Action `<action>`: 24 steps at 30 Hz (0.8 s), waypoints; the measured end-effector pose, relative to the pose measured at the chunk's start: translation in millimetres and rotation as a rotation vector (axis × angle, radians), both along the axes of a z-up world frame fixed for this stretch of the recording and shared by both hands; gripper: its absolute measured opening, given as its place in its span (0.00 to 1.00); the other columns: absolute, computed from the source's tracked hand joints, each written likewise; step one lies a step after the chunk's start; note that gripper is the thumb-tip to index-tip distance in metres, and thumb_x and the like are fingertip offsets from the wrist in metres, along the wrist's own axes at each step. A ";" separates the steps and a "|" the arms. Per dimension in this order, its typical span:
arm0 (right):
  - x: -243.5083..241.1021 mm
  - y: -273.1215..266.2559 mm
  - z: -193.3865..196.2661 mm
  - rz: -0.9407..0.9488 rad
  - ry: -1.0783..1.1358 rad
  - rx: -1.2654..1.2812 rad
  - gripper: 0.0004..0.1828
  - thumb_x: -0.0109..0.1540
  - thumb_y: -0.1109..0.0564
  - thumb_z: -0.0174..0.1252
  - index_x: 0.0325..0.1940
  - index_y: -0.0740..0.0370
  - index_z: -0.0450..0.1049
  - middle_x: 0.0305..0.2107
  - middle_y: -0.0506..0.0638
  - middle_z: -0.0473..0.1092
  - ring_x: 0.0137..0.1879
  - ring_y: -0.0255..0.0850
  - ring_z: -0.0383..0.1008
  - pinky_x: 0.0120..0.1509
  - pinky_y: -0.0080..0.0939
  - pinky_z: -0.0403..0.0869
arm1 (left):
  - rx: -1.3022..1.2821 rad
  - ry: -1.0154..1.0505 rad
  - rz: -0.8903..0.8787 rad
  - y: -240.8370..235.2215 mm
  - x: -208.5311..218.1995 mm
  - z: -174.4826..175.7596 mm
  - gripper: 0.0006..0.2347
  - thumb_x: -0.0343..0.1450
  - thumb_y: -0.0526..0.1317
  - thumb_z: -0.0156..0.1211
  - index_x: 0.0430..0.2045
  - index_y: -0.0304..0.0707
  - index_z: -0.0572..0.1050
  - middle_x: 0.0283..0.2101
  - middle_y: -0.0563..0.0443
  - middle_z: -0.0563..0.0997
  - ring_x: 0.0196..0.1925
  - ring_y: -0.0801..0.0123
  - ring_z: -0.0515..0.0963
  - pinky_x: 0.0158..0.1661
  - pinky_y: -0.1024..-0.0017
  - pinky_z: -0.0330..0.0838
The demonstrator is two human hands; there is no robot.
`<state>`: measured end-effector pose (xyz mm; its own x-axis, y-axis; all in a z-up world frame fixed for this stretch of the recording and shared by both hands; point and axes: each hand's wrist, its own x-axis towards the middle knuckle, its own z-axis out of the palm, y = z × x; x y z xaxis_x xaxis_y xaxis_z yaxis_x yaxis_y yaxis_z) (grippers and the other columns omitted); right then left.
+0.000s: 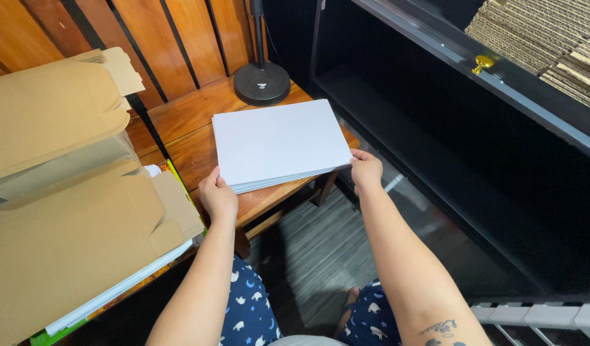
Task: The person repeatedly takes a stack of white papers from a black shelf and places them onto a wooden table. The action is performed multiple times in a repetitive manner.
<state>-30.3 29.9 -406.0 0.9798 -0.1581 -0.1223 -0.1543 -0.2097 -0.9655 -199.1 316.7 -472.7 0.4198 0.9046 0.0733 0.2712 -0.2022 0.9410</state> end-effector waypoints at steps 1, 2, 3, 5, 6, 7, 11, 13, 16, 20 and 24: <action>-4.5 -0.5 5.4 0.000 0.002 -0.001 0.15 0.65 0.66 0.59 0.54 0.60 0.82 0.48 0.62 0.77 0.63 0.56 0.74 0.65 0.51 0.73 | -0.001 0.002 0.000 -1.4 -0.9 -0.7 0.14 0.77 0.32 0.53 0.57 0.42 0.79 0.54 0.45 0.74 0.63 0.54 0.73 0.67 0.63 0.63; -9.2 -1.0 10.8 0.009 0.006 -0.016 0.15 0.65 0.66 0.60 0.54 0.60 0.82 0.47 0.61 0.77 0.62 0.55 0.75 0.64 0.50 0.73 | 0.040 0.001 0.007 -2.9 -2.0 -1.4 0.14 0.76 0.32 0.55 0.57 0.40 0.79 0.53 0.45 0.74 0.62 0.53 0.73 0.65 0.64 0.65; -13.9 -1.4 16.5 0.018 0.010 -0.032 0.15 0.65 0.66 0.60 0.54 0.59 0.82 0.46 0.60 0.77 0.61 0.54 0.76 0.63 0.49 0.74 | 0.081 0.000 0.013 -4.3 -3.1 -2.0 0.15 0.75 0.31 0.57 0.56 0.39 0.79 0.52 0.45 0.74 0.61 0.53 0.74 0.64 0.65 0.66; -16.8 1.0 19.5 0.029 0.001 -0.040 0.15 0.65 0.66 0.59 0.55 0.62 0.81 0.47 0.62 0.77 0.62 0.55 0.75 0.64 0.50 0.73 | 0.105 -0.009 0.015 -5.8 -4.8 -1.9 0.15 0.74 0.31 0.59 0.56 0.37 0.79 0.52 0.44 0.74 0.61 0.51 0.74 0.64 0.64 0.66; -18.3 2.3 21.2 0.041 -0.010 -0.047 0.15 0.66 0.67 0.59 0.57 0.64 0.80 0.47 0.63 0.77 0.63 0.56 0.74 0.65 0.52 0.73 | 0.130 -0.020 0.016 -6.7 -5.8 -1.8 0.16 0.73 0.31 0.62 0.56 0.36 0.79 0.52 0.42 0.74 0.61 0.49 0.74 0.63 0.63 0.66; -15.0 1.6 16.6 0.043 -0.010 -0.048 0.15 0.66 0.67 0.59 0.57 0.64 0.80 0.47 0.63 0.77 0.63 0.56 0.74 0.65 0.52 0.73 | 0.128 -0.020 0.019 -7.0 -5.8 -5.0 0.16 0.73 0.31 0.62 0.56 0.36 0.79 0.52 0.42 0.74 0.61 0.49 0.74 0.63 0.63 0.66; -12.6 1.5 13.9 0.115 -0.055 -0.202 0.16 0.65 0.66 0.60 0.57 0.65 0.80 0.46 0.61 0.77 0.61 0.54 0.76 0.63 0.52 0.74 | 0.148 -0.008 0.012 -9.9 -10.9 -4.1 0.18 0.70 0.32 0.64 0.57 0.34 0.78 0.53 0.40 0.74 0.61 0.51 0.74 0.64 0.64 0.67; -17.3 2.2 19.5 0.153 -0.074 -0.279 0.16 0.65 0.65 0.60 0.57 0.66 0.80 0.47 0.61 0.77 0.60 0.54 0.76 0.64 0.52 0.74 | 0.134 -0.002 0.005 -14.1 -16.2 4.0 0.20 0.70 0.32 0.65 0.58 0.34 0.77 0.54 0.40 0.74 0.62 0.51 0.74 0.64 0.64 0.67; -20.6 0.9 22.3 0.173 -0.110 -0.389 0.17 0.64 0.64 0.61 0.57 0.65 0.80 0.48 0.61 0.77 0.60 0.54 0.76 0.63 0.52 0.75 | 0.111 0.021 -0.050 -23.4 -24.7 19.4 0.21 0.70 0.32 0.64 0.61 0.34 0.75 0.56 0.40 0.73 0.64 0.51 0.72 0.66 0.65 0.65; -24.9 -5.8 31.7 0.237 -0.177 -0.514 0.22 0.60 0.66 0.62 0.60 0.68 0.77 0.52 0.63 0.74 0.64 0.58 0.73 0.68 0.56 0.72 | 0.168 0.051 -0.123 -35.6 -36.8 40.1 0.24 0.69 0.36 0.68 0.62 0.35 0.74 0.58 0.41 0.72 0.66 0.49 0.70 0.67 0.61 0.63; -30.1 -8.4 38.4 0.329 -0.242 -0.548 0.28 0.58 0.64 0.63 0.64 0.71 0.74 0.57 0.68 0.70 0.66 0.62 0.71 0.69 0.56 0.72 | 0.272 0.103 -0.191 -37.2 -43.2 37.1 0.30 0.63 0.45 0.76 0.61 0.37 0.76 0.61 0.43 0.71 0.67 0.51 0.69 0.68 0.61 0.62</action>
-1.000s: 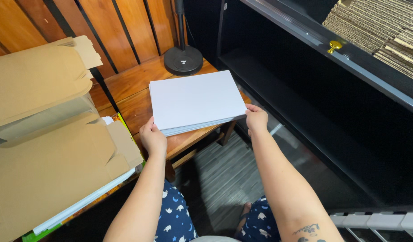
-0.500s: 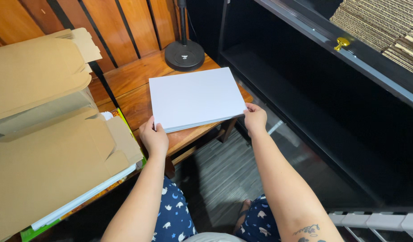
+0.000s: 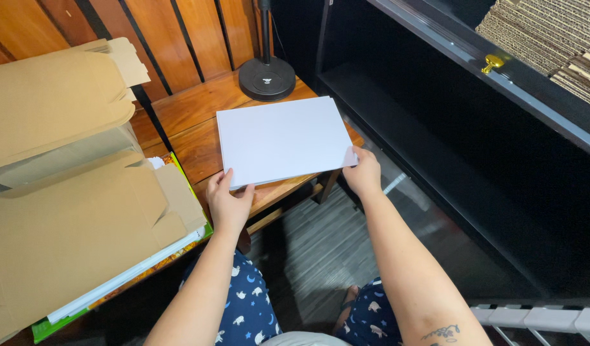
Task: The person repeatedly takes a stack of white papers from a black shelf and places them onto a wooden table. The action is performed multiple times in a repetitive manner.
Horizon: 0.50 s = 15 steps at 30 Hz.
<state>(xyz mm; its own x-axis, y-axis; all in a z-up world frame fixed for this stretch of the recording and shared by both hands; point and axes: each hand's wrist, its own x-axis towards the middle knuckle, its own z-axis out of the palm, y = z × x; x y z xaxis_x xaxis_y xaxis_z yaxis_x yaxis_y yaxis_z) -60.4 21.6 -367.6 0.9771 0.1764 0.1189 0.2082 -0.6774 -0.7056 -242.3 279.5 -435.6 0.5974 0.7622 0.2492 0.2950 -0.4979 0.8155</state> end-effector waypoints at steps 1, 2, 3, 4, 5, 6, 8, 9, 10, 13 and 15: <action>5.4 -0.7 -6.7 0.001 0.000 0.000 0.28 0.58 0.64 0.63 0.64 0.71 0.74 0.57 0.68 0.70 0.66 0.62 0.71 0.69 0.56 0.72 | 0.000 0.000 0.001 -2.5 -1.9 1.4 0.30 0.63 0.45 0.76 0.61 0.37 0.76 0.61 0.43 0.71 0.67 0.51 0.69 0.68 0.61 0.62; 10.9 -1.4 -13.3 0.026 -0.032 -0.044 0.27 0.59 0.64 0.64 0.63 0.70 0.75 0.56 0.65 0.71 0.64 0.61 0.73 0.68 0.54 0.73 | 0.010 0.007 -0.002 -5.0 -3.8 2.9 0.29 0.63 0.43 0.76 0.60 0.36 0.76 0.61 0.43 0.71 0.66 0.51 0.70 0.68 0.61 0.62; 16.6 -2.2 -19.7 0.051 -0.065 -0.087 0.25 0.59 0.64 0.64 0.61 0.68 0.77 0.56 0.63 0.72 0.63 0.59 0.74 0.67 0.52 0.75 | 0.020 0.014 -0.005 -7.4 -5.2 4.6 0.29 0.62 0.42 0.76 0.60 0.36 0.76 0.61 0.42 0.71 0.66 0.51 0.71 0.68 0.61 0.62; 18.7 -1.5 -19.3 0.051 -0.065 -0.087 0.25 0.59 0.64 0.64 0.61 0.68 0.77 0.56 0.63 0.72 0.63 0.59 0.74 0.67 0.52 0.75 | 0.020 0.014 -0.005 -5.5 -3.3 2.5 0.29 0.62 0.42 0.76 0.60 0.36 0.76 0.61 0.42 0.71 0.66 0.51 0.71 0.68 0.61 0.62; 20.6 -0.9 -19.2 0.061 -0.078 -0.117 0.25 0.59 0.62 0.66 0.60 0.67 0.78 0.55 0.62 0.72 0.62 0.57 0.75 0.65 0.51 0.76 | 0.017 0.018 -0.001 -3.9 -1.6 0.2 0.28 0.63 0.41 0.75 0.59 0.36 0.76 0.61 0.43 0.71 0.66 0.52 0.71 0.67 0.61 0.62; 22.4 -0.3 -19.1 0.072 -0.090 -0.147 0.24 0.58 0.60 0.68 0.59 0.66 0.78 0.54 0.60 0.72 0.61 0.56 0.76 0.64 0.50 0.77 | 0.015 0.022 0.002 -2.1 0.0 -2.2 0.26 0.64 0.39 0.75 0.58 0.36 0.77 0.61 0.43 0.72 0.66 0.52 0.71 0.67 0.61 0.63; 25.4 -0.6 -19.1 0.074 -0.080 -0.148 0.24 0.58 0.59 0.69 0.58 0.66 0.79 0.53 0.60 0.72 0.60 0.55 0.76 0.63 0.48 0.77 | 0.017 0.020 0.006 -1.3 1.1 -6.3 0.25 0.65 0.39 0.74 0.58 0.36 0.77 0.61 0.43 0.72 0.66 0.52 0.71 0.67 0.62 0.64; 27.2 -0.8 -18.9 0.075 -0.070 -0.148 0.24 0.58 0.59 0.70 0.58 0.66 0.79 0.52 0.60 0.73 0.59 0.54 0.77 0.62 0.47 0.78 | 0.019 0.017 0.009 -0.9 2.1 -8.3 0.24 0.65 0.38 0.74 0.57 0.35 0.78 0.61 0.43 0.72 0.66 0.52 0.71 0.66 0.62 0.64; 26.6 -1.1 -18.1 0.076 -0.070 -0.148 0.24 0.58 0.59 0.70 0.58 0.66 0.79 0.52 0.60 0.73 0.59 0.54 0.77 0.62 0.47 0.78 | 0.018 0.017 0.010 -0.4 2.0 -8.5 0.24 0.65 0.38 0.74 0.57 0.35 0.78 0.61 0.43 0.72 0.66 0.52 0.71 0.66 0.62 0.64; 26.6 -2.8 -18.3 0.066 -0.043 -0.159 0.24 0.56 0.57 0.73 0.56 0.64 0.80 0.51 0.58 0.74 0.59 0.55 0.77 0.62 0.48 0.78 | 0.032 0.008 0.015 0.8 3.1 -8.4 0.22 0.67 0.36 0.72 0.57 0.35 0.78 0.60 0.42 0.73 0.65 0.51 0.72 0.65 0.62 0.66; 28.1 -4.4 -22.7 0.048 -0.061 -0.170 0.23 0.55 0.57 0.74 0.54 0.61 0.81 0.50 0.56 0.75 0.58 0.53 0.78 0.62 0.48 0.78 | 0.025 0.004 0.024 1.6 4.3 -7.3 0.21 0.67 0.34 0.71 0.57 0.35 0.78 0.60 0.42 0.73 0.65 0.51 0.74 0.65 0.61 0.67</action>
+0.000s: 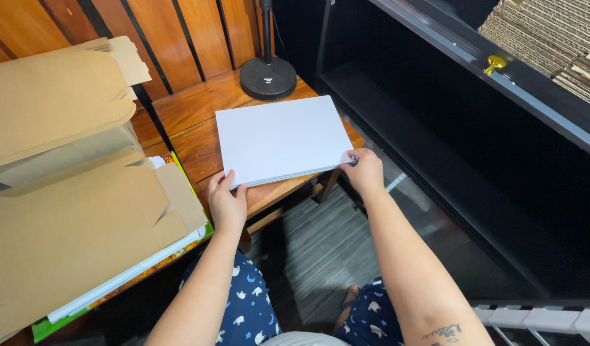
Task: The person repeatedly takes a stack of white papers from a black shelf and places them onto a wooden table. The action is performed multiple times in a repetitive manner.
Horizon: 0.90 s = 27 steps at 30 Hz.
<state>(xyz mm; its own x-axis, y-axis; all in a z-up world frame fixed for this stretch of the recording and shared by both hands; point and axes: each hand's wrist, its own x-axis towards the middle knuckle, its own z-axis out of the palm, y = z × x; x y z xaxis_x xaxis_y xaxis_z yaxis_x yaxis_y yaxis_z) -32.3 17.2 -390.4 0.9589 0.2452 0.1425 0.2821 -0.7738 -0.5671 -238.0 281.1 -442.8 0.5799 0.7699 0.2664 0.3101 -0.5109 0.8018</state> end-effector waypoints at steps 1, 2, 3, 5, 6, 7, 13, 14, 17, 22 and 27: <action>-0.4 -0.9 -1.4 -0.001 0.001 0.000 0.23 0.55 0.57 0.74 0.54 0.61 0.81 0.50 0.56 0.75 0.58 0.53 0.78 0.62 0.48 0.78 | 0.000 0.001 -0.001 0.2 -0.3 -0.9 0.21 0.67 0.34 0.71 0.57 0.35 0.78 0.60 0.42 0.73 0.65 0.51 0.74 0.65 0.61 0.67; -0.4 -1.5 -2.4 -0.012 0.001 0.010 0.23 0.56 0.57 0.74 0.54 0.60 0.81 0.50 0.55 0.75 0.57 0.51 0.78 0.61 0.46 0.78 | 0.003 -0.001 -0.002 0.8 -0.2 -1.3 0.21 0.67 0.34 0.71 0.56 0.35 0.78 0.60 0.42 0.74 0.64 0.50 0.74 0.65 0.61 0.67; -0.4 -2.2 -3.4 -0.022 0.000 0.021 0.22 0.56 0.57 0.74 0.54 0.59 0.82 0.49 0.53 0.75 0.57 0.49 0.79 0.60 0.44 0.78 | 0.006 -0.003 -0.002 1.2 -0.1 -1.7 0.21 0.67 0.33 0.71 0.56 0.35 0.78 0.60 0.42 0.74 0.64 0.50 0.75 0.65 0.61 0.68; -1.0 -3.8 -4.3 -0.024 -0.004 0.022 0.21 0.56 0.58 0.74 0.54 0.58 0.82 0.49 0.53 0.76 0.57 0.50 0.79 0.60 0.44 0.78 | 0.005 -0.006 -0.003 2.2 0.4 -3.7 0.20 0.68 0.33 0.71 0.56 0.35 0.79 0.59 0.42 0.74 0.64 0.49 0.75 0.65 0.61 0.69; -1.1 -4.4 -4.5 -0.025 -0.010 0.022 0.21 0.56 0.58 0.74 0.54 0.58 0.82 0.50 0.53 0.76 0.57 0.50 0.79 0.60 0.44 0.78 | 0.003 -0.009 -0.004 2.8 0.8 -4.6 0.20 0.68 0.33 0.70 0.56 0.35 0.79 0.59 0.42 0.74 0.64 0.49 0.75 0.64 0.60 0.69; -2.7 -4.5 -2.0 -0.026 -0.010 0.022 0.21 0.56 0.58 0.74 0.54 0.58 0.82 0.50 0.53 0.76 0.57 0.50 0.79 0.60 0.44 0.78 | 0.003 -0.009 -0.004 4.1 1.6 -6.4 0.20 0.68 0.33 0.70 0.56 0.35 0.79 0.59 0.42 0.74 0.64 0.49 0.75 0.64 0.60 0.69; -16.2 -1.8 11.2 0.003 -0.009 -0.041 0.21 0.60 0.55 0.70 0.57 0.58 0.80 0.53 0.53 0.75 0.61 0.51 0.76 0.65 0.48 0.76 | 0.059 0.082 -0.018 3.8 0.8 -8.8 0.19 0.70 0.37 0.67 0.58 0.40 0.78 0.59 0.47 0.74 0.65 0.53 0.74 0.63 0.60 0.70; -22.0 0.0 16.1 0.015 -0.022 -0.106 0.21 0.61 0.54 0.69 0.58 0.59 0.79 0.54 0.53 0.74 0.63 0.51 0.75 0.67 0.47 0.75 | 0.132 0.114 -0.025 0.2 -0.6 -4.7 0.20 0.71 0.37 0.65 0.59 0.38 0.77 0.60 0.46 0.73 0.65 0.52 0.73 0.63 0.60 0.70; -42.3 7.5 32.7 0.050 -0.092 -0.242 0.23 0.62 0.54 0.67 0.60 0.64 0.78 0.58 0.55 0.71 0.68 0.52 0.70 0.72 0.48 0.71 | 0.275 0.199 -0.058 -16.0 -8.6 21.8 0.20 0.71 0.36 0.63 0.59 0.30 0.75 0.63 0.40 0.69 0.69 0.48 0.67 0.64 0.57 0.68; -41.8 14.4 15.8 0.094 -0.163 -0.425 0.25 0.63 0.53 0.65 0.61 0.68 0.75 0.58 0.58 0.70 0.73 0.52 0.65 0.73 0.44 0.71 | 0.497 0.331 -0.098 -17.4 2.4 7.3 0.24 0.69 0.36 0.62 0.59 0.19 0.71 0.62 0.34 0.70 0.69 0.46 0.65 0.63 0.54 0.67; -35.8 14.9 2.7 0.087 -0.165 -0.484 0.29 0.63 0.52 0.65 0.65 0.69 0.72 0.60 0.58 0.69 0.74 0.53 0.63 0.72 0.45 0.72 | 0.500 0.472 -0.169 -30.8 -0.5 30.5 0.25 0.70 0.40 0.62 0.62 0.26 0.68 0.64 0.23 0.67 0.70 0.37 0.64 0.70 0.48 0.57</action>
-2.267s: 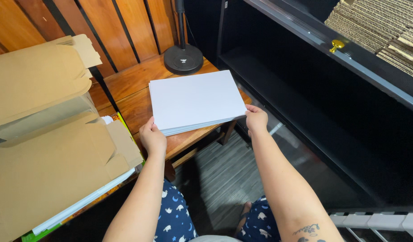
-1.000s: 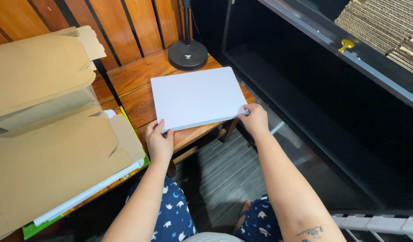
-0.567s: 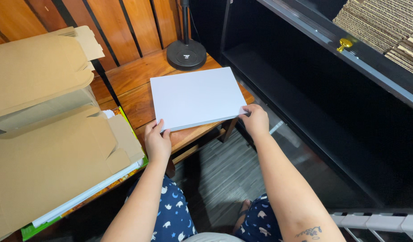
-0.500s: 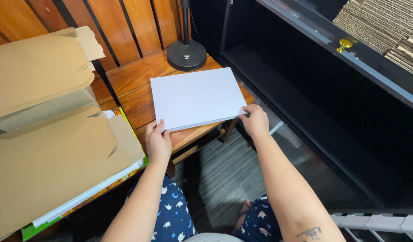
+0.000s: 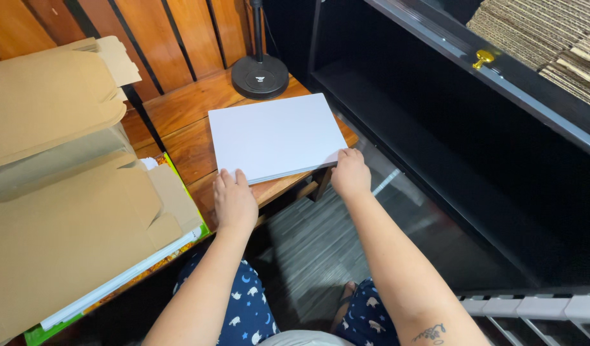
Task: The person repeatedly takes a stack of white papers from a black shelf and places them onto a wooden table. The action is performed multiple times in a repetitive manner.
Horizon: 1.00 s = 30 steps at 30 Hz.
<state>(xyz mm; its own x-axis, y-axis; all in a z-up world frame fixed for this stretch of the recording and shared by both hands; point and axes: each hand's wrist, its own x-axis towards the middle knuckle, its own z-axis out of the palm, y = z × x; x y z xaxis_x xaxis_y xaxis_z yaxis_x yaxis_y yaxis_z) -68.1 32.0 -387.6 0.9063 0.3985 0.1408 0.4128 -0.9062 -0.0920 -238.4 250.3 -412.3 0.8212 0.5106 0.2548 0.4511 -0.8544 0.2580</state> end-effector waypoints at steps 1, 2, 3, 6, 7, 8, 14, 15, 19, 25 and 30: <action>-1.0 1.0 0.3 -0.008 -0.005 0.001 0.29 0.63 0.52 0.65 0.65 0.69 0.72 0.60 0.58 0.69 0.74 0.53 0.63 0.72 0.45 0.72 | 0.001 -0.005 -0.008 2.8 1.4 -5.0 0.25 0.70 0.40 0.62 0.62 0.26 0.68 0.64 0.23 0.67 0.70 0.37 0.64 0.70 0.48 0.57; -2.0 1.8 0.7 -0.009 -0.010 -0.009 0.29 0.63 0.52 0.65 0.65 0.68 0.71 0.60 0.58 0.69 0.74 0.53 0.63 0.71 0.46 0.72 | -0.001 0.008 -0.007 5.3 2.8 -9.8 0.23 0.72 0.39 0.59 0.62 0.27 0.69 0.64 0.22 0.68 0.71 0.36 0.65 0.70 0.47 0.57; -2.5 1.3 1.8 -0.013 -0.016 -0.019 0.30 0.62 0.52 0.65 0.66 0.67 0.71 0.61 0.58 0.69 0.74 0.53 0.63 0.71 0.46 0.73 | -0.003 0.020 -0.010 7.0 5.6 -14.1 0.21 0.73 0.38 0.55 0.61 0.28 0.70 0.64 0.21 0.69 0.71 0.35 0.65 0.70 0.46 0.57; -2.6 0.1 -7.2 -0.004 -0.037 -0.029 0.35 0.60 0.51 0.67 0.69 0.65 0.67 0.64 0.57 0.65 0.74 0.53 0.62 0.66 0.52 0.77 | 0.049 0.029 0.012 6.1 8.7 -18.3 0.18 0.76 0.36 0.46 0.60 0.29 0.72 0.63 0.22 0.71 0.70 0.36 0.68 0.69 0.45 0.58; -9.4 0.1 -1.8 -0.015 -0.044 -0.027 0.35 0.60 0.51 0.67 0.69 0.65 0.67 0.64 0.57 0.65 0.74 0.53 0.62 0.66 0.52 0.77 | 0.052 0.022 0.001 2.4 6.5 -12.8 0.18 0.76 0.36 0.46 0.60 0.29 0.72 0.63 0.22 0.71 0.70 0.36 0.68 0.69 0.45 0.58; -16.3 0.3 3.5 -0.020 -0.010 -0.026 0.37 0.60 0.52 0.66 0.71 0.66 0.64 0.67 0.58 0.63 0.75 0.54 0.60 0.67 0.54 0.76 | 0.049 0.045 0.009 -1.2 4.0 -7.3 0.19 0.76 0.35 0.45 0.61 0.29 0.71 0.64 0.22 0.70 0.71 0.36 0.67 0.69 0.45 0.58; -34.2 2.2 19.7 -0.053 0.133 -0.030 0.42 0.63 0.55 0.62 0.78 0.65 0.53 0.75 0.57 0.52 0.79 0.55 0.53 0.72 0.60 0.70 | 0.040 0.133 0.026 -2.9 5.2 -9.9 0.21 0.76 0.35 0.42 0.66 0.29 0.67 0.68 0.21 0.66 0.75 0.35 0.62 0.69 0.42 0.56; -36.5 2.9 23.6 -0.056 0.169 -0.022 0.42 0.64 0.55 0.61 0.79 0.65 0.52 0.76 0.57 0.50 0.80 0.56 0.52 0.73 0.61 0.69 | 0.033 0.155 0.032 -3.2 5.4 -8.0 0.21 0.76 0.35 0.43 0.67 0.29 0.67 0.69 0.21 0.65 0.76 0.35 0.60 0.69 0.40 0.55; -32.3 -2.2 22.9 -0.051 0.202 -0.009 0.43 0.65 0.55 0.60 0.80 0.64 0.49 0.77 0.57 0.48 0.81 0.56 0.49 0.74 0.58 0.69 | -0.011 0.141 0.026 -3.0 1.7 1.6 0.21 0.76 0.35 0.41 0.67 0.31 0.66 0.70 0.22 0.64 0.77 0.35 0.59 0.68 0.39 0.57; -38.4 -31.7 58.3 -0.063 0.269 0.196 0.48 0.63 0.48 0.63 0.83 0.54 0.46 0.78 0.53 0.46 0.83 0.59 0.39 0.80 0.57 0.61 | -0.129 0.178 0.008 19.1 17.9 3.2 0.19 0.76 0.40 0.44 0.63 0.38 0.70 0.66 0.32 0.70 0.74 0.41 0.62 0.67 0.37 0.56; -20.1 -91.0 92.8 0.030 -0.294 0.474 0.26 0.57 0.54 0.69 0.60 0.53 0.77 0.58 0.54 0.72 0.68 0.54 0.70 0.69 0.51 0.73 | -0.121 0.245 -0.018 8.1 54.6 35.9 0.22 0.72 0.52 0.58 0.57 0.42 0.74 0.67 0.37 0.68 0.79 0.45 0.55 0.70 0.35 0.45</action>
<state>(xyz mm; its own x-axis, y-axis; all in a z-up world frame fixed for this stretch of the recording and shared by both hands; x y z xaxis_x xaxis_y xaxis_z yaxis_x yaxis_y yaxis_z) -88.2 -59.0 -294.8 0.7913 0.2549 0.5557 0.5073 -0.7811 -0.3641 -183.8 258.4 -376.4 0.8602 0.5098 -0.0141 0.4975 -0.8326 0.2436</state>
